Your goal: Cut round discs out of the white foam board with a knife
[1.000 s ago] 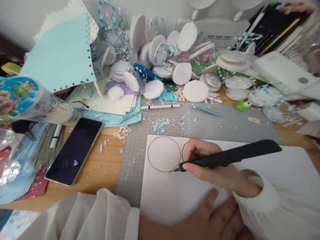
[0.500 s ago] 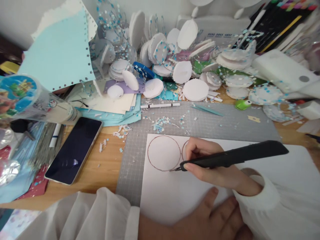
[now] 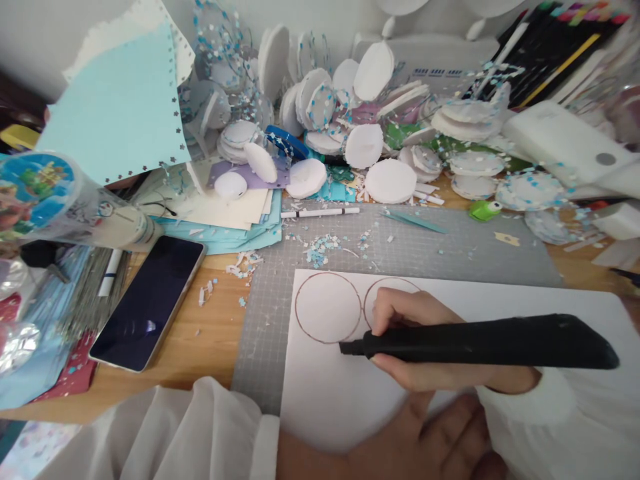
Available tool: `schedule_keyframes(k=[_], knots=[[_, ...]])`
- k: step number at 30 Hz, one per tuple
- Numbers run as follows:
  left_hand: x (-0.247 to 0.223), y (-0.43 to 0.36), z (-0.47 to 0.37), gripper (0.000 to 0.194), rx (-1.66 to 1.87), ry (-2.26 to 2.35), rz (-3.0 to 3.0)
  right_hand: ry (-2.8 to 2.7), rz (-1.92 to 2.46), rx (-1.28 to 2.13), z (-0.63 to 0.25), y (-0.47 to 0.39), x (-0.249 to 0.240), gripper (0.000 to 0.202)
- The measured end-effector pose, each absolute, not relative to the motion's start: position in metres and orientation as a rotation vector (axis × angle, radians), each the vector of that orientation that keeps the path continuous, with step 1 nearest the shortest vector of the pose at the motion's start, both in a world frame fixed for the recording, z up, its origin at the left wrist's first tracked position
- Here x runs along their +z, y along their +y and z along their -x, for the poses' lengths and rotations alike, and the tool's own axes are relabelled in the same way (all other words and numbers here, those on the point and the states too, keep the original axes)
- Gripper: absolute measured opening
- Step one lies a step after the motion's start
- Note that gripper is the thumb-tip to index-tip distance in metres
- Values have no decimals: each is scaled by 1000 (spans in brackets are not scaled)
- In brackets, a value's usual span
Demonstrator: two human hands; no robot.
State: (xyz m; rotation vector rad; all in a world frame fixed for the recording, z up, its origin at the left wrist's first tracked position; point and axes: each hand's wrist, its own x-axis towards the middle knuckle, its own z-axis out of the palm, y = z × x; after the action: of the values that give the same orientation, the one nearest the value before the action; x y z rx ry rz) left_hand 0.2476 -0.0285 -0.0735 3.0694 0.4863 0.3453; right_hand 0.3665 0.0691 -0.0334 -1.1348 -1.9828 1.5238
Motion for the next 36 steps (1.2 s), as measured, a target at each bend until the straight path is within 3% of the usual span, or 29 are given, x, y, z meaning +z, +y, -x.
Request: schedule_keyframes(k=[11, 19, 36], knots=[[-71, -24, -244, 47, 462, 439, -3116, -1995, 1223, 1518, -360, 65, -31, 19], [-73, -27, -244, 45, 387, 456, -3168, -1692, 1105, 1737, -374, 75, -46, 21], [-76, -30, -245, 47, 449, 511, -3133, -1796, 1220, 1666, -370, 74, -42, 19]])
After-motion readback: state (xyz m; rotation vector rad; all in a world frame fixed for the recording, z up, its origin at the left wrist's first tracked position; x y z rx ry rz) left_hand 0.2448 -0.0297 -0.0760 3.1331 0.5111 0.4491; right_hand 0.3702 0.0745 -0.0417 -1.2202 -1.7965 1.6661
